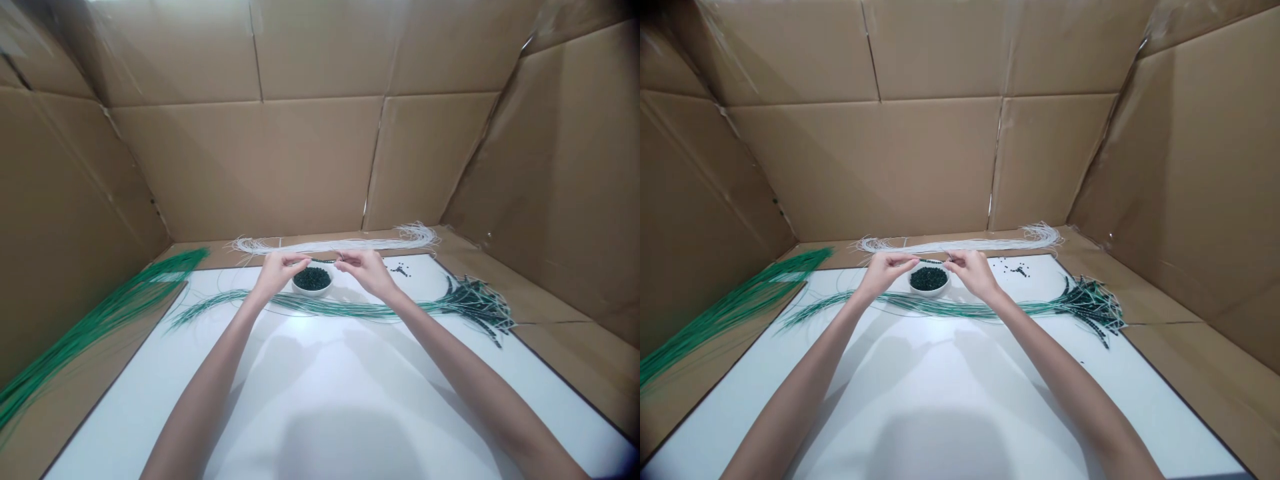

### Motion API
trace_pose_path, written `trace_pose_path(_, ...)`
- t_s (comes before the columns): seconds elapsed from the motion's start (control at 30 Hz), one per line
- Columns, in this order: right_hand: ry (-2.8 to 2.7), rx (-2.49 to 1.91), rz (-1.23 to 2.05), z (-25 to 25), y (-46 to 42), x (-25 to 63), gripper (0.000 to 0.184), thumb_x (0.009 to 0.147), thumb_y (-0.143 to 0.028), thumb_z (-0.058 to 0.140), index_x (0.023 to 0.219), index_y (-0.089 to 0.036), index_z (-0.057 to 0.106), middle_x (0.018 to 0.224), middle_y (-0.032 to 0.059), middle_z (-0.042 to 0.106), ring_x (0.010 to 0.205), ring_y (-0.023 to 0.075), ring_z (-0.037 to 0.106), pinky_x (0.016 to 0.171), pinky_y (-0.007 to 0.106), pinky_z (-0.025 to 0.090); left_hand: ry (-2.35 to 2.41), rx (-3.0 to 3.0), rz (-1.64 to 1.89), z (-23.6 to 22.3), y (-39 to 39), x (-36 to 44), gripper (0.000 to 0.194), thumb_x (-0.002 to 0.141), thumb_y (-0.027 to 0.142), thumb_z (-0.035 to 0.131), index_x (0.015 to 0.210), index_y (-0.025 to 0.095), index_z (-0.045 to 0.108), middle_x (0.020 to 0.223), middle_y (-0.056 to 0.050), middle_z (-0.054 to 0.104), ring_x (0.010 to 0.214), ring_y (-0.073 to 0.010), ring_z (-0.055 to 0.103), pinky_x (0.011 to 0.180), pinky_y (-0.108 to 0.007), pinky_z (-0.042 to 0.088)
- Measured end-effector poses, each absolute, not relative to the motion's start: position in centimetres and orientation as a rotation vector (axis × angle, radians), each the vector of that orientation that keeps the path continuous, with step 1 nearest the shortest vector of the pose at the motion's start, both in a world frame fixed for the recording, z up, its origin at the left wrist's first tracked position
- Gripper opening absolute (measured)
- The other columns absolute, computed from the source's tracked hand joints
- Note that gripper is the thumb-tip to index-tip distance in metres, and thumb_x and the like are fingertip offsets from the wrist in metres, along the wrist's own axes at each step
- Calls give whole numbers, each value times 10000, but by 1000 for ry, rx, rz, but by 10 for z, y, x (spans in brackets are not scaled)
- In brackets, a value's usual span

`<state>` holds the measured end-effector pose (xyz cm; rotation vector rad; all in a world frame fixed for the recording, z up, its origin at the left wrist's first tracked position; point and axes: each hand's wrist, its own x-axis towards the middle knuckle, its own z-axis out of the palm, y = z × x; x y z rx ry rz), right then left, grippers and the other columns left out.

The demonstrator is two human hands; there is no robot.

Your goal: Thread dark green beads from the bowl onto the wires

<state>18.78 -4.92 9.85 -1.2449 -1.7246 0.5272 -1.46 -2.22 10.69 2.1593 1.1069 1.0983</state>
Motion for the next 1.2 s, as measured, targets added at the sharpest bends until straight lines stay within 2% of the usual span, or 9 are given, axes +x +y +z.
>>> trace_pose_path(0.1, -1897, -1299, 330, 98, -48, 191, 272, 720, -226, 567, 975, -164, 637, 848, 56, 671, 729, 175, 615, 702, 287, 452, 1104, 2141, 1111, 108, -23, -14, 292, 723, 397, 546, 822, 161, 686, 879, -43, 680, 833, -201, 619, 725, -252, 453)
trace_pose_path(0.2, -2011, -1400, 177, 97, -47, 192, 226, 773, -234, 507, 929, -161, 655, 727, 46, 667, 649, 163, 600, 630, 255, 422, 1090, 2150, 1093, 108, -22, -15, 286, 720, 394, 551, 824, 165, 687, 887, -42, 678, 850, -204, 618, 738, -253, 453)
trace_pose_path(0.3, -2070, -1475, 127, 96, -47, 192, 225, 807, -241, 463, 842, -173, 674, 673, 36, 667, 617, 149, 596, 605, 226, 400, 1100, 2163, 1064, 107, -21, -16, 287, 719, 397, 552, 817, 165, 689, 874, -44, 680, 844, -208, 620, 735, -258, 452)
trace_pose_path(0.5, -2141, -1582, 30, 94, -47, 189, 243, 819, -225, 448, 758, -185, 680, 712, 46, 687, 649, 140, 611, 599, 202, 391, 1109, 2198, 1027, 108, -20, -16, 288, 723, 396, 544, 818, 166, 688, 865, -36, 683, 843, -203, 619, 745, -255, 445)
trace_pose_path(0.6, -2119, -1565, 96, 94, -48, 190, 238, 810, -236, 461, 746, -189, 686, 694, 39, 689, 647, 143, 617, 607, 207, 405, 1121, 2230, 979, 109, -21, -17, 286, 733, 392, 530, 816, 169, 689, 860, -29, 684, 830, -194, 619, 747, -252, 439)
trace_pose_path(0.73, -1981, -1461, 367, 93, -46, 194, 185, 741, -282, 546, 757, -172, 695, 619, 34, 678, 604, 156, 620, 630, 242, 441, 1126, 2259, 936, 112, -22, -18, 283, 740, 388, 518, 821, 177, 689, 858, -26, 684, 824, -188, 616, 739, -246, 434)
trace_pose_path(0.9, -1718, -1396, 711, 92, -43, 200, 244, 585, -350, 668, 667, -121, 686, 559, 56, 647, 519, 154, 583, 498, 249, 467, 1164, 2288, 891, 113, -23, -19, 275, 730, 384, 528, 832, 187, 690, 868, -31, 683, 807, -189, 615, 716, -242, 426)
trace_pose_path(1.2, -1768, -1474, 781, 93, -44, 200, 243, 560, -363, 664, 548, -122, 635, 527, 24, 608, 510, 111, 525, 505, 216, 399, 1176, 2328, 840, 112, -22, -21, 282, 721, 404, 538, 834, 197, 692, 820, -13, 690, 667, -142, 577, 605, -213, 386)
